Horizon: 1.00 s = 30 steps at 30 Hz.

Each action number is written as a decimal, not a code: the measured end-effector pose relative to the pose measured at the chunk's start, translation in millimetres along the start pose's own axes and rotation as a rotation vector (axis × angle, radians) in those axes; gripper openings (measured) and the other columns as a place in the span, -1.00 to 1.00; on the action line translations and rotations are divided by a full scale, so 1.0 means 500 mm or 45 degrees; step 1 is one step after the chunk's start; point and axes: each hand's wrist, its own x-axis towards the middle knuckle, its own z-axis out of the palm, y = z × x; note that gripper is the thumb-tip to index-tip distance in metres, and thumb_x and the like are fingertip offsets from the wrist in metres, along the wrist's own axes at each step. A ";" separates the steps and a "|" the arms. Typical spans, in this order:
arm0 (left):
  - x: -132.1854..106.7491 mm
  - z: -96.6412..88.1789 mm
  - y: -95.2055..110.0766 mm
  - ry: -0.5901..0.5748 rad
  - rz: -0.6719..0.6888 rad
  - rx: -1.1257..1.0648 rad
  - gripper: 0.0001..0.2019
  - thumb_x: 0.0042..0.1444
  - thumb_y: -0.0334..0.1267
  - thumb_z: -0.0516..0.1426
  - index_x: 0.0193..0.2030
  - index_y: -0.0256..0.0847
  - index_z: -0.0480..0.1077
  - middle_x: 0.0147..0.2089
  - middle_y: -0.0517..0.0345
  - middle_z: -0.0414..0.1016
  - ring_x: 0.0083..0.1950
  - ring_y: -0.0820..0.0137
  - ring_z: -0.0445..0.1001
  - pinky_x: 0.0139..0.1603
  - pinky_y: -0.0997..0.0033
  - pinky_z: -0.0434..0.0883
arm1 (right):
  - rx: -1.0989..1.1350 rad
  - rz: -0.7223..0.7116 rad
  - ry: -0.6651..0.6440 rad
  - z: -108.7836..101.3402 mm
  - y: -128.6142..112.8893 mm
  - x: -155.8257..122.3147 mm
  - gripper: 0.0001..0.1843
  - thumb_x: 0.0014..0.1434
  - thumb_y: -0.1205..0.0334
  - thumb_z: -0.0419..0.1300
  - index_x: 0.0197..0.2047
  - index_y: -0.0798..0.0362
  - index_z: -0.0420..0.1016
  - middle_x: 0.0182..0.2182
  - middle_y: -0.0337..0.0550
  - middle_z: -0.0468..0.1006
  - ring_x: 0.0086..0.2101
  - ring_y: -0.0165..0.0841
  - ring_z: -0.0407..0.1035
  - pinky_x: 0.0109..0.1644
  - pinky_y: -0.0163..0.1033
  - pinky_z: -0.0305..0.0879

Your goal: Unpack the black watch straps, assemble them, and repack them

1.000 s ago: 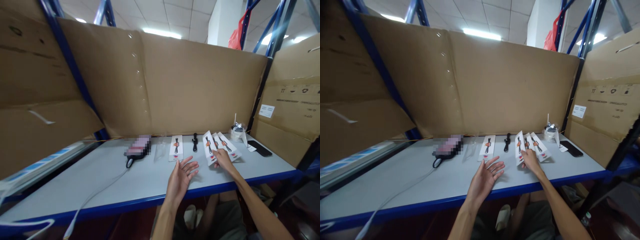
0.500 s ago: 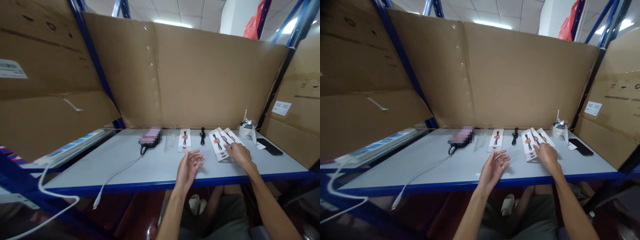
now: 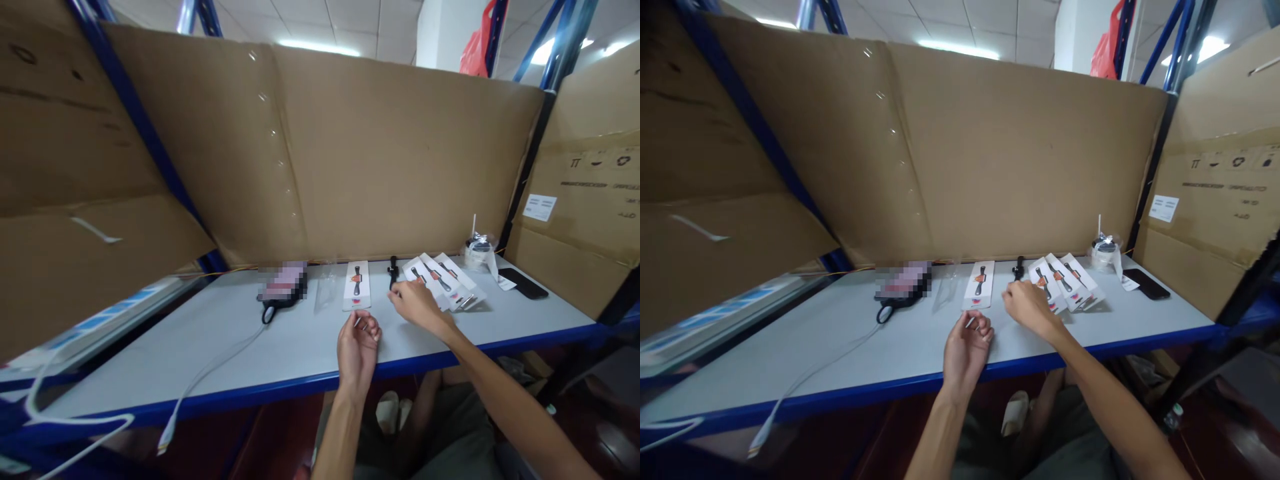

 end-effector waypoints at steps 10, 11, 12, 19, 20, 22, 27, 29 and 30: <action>0.016 -0.008 0.005 0.071 -0.095 -0.135 -0.75 0.29 -0.38 0.07 -0.46 -0.22 0.32 -0.50 0.25 0.20 -0.51 0.51 0.23 -0.45 0.51 0.21 | 0.560 0.014 -0.403 0.136 -0.150 0.240 -0.55 0.27 0.03 0.24 -0.57 0.11 0.49 -0.65 -0.18 0.50 -0.57 -0.39 0.39 -0.43 -0.35 0.21; 0.016 -0.008 0.005 0.074 -0.104 -0.142 -0.74 0.29 -0.38 0.06 -0.47 -0.22 0.32 -0.50 0.24 0.21 -0.50 0.51 0.23 -0.45 0.51 0.22 | 0.625 0.034 -0.433 0.144 -0.155 0.246 -0.60 0.23 0.12 0.27 -0.60 0.10 0.46 -0.68 -0.20 0.45 -0.60 -0.40 0.34 -0.46 -0.35 0.20; 0.017 -0.007 0.005 0.080 -0.111 -0.153 -0.73 0.29 -0.39 0.05 -0.47 -0.22 0.32 -0.50 0.23 0.21 -0.50 0.50 0.23 -0.44 0.50 0.22 | 0.691 0.054 -0.452 0.149 -0.157 0.250 -0.64 0.19 0.22 0.27 -0.62 0.10 0.44 -0.70 -0.23 0.42 -0.62 -0.42 0.30 -0.48 -0.36 0.19; 0.015 0.004 0.006 0.197 -0.160 -0.169 -0.67 0.41 -0.29 -0.05 -0.35 -0.25 0.44 -0.41 0.10 0.40 -0.40 0.44 0.42 -0.33 0.47 0.38 | 1.100 0.081 -0.258 0.103 -0.098 0.163 -0.75 0.28 0.29 0.08 -0.45 0.10 0.39 -0.59 -0.30 0.38 -0.57 -0.52 0.22 -0.54 -0.46 0.06; 0.014 0.006 0.007 0.208 -0.154 -0.168 -0.64 0.43 -0.21 -0.07 -0.31 -0.25 0.45 -0.37 0.06 0.44 -0.36 0.41 0.47 -0.30 0.44 0.42 | 1.174 0.071 -0.235 0.090 -0.085 0.132 -0.73 0.30 0.24 0.06 -0.45 0.08 0.36 -0.60 -0.32 0.35 -0.59 -0.53 0.19 -0.57 -0.45 0.01; 0.010 0.007 0.011 0.205 -0.128 -0.183 -0.56 0.45 -0.03 -0.11 -0.22 -0.24 0.47 -0.25 -0.06 0.52 -0.24 0.32 0.56 -0.21 0.34 0.49 | 1.519 0.060 -0.261 0.068 -0.060 0.061 -0.72 0.23 0.15 0.13 -0.49 0.07 0.34 -0.66 -0.37 0.26 -0.65 -0.53 0.08 -0.61 -0.41 -0.09; -0.006 0.004 0.019 0.094 -0.079 -0.160 -0.49 0.33 0.24 -0.01 0.07 -0.13 0.45 0.07 -0.18 0.57 0.12 0.07 0.58 0.04 0.09 0.51 | 1.658 0.144 -0.484 0.062 -0.017 -0.091 -0.66 0.05 -0.01 0.29 -0.52 0.07 0.39 -0.71 -0.39 0.27 -0.69 -0.55 0.04 -0.65 -0.40 -0.19; -0.011 0.002 0.022 0.044 -0.086 -0.136 -0.52 0.30 0.22 0.06 0.11 -0.09 0.44 0.10 -0.17 0.57 0.13 0.08 0.57 0.09 0.09 0.49 | 1.619 0.158 -0.535 0.076 -0.008 -0.118 -0.65 0.07 -0.02 0.29 -0.53 0.07 0.40 -0.73 -0.38 0.29 -0.70 -0.54 0.08 -0.65 -0.40 -0.16; -0.013 0.000 0.024 0.030 -0.088 -0.133 -0.55 0.30 0.18 0.09 0.13 -0.07 0.44 0.10 -0.16 0.57 0.11 0.11 0.58 0.10 0.10 0.48 | 1.578 0.146 -0.552 0.083 -0.003 -0.122 -0.63 0.10 -0.02 0.28 -0.53 0.07 0.40 -0.74 -0.37 0.30 -0.71 -0.53 0.09 -0.65 -0.40 -0.13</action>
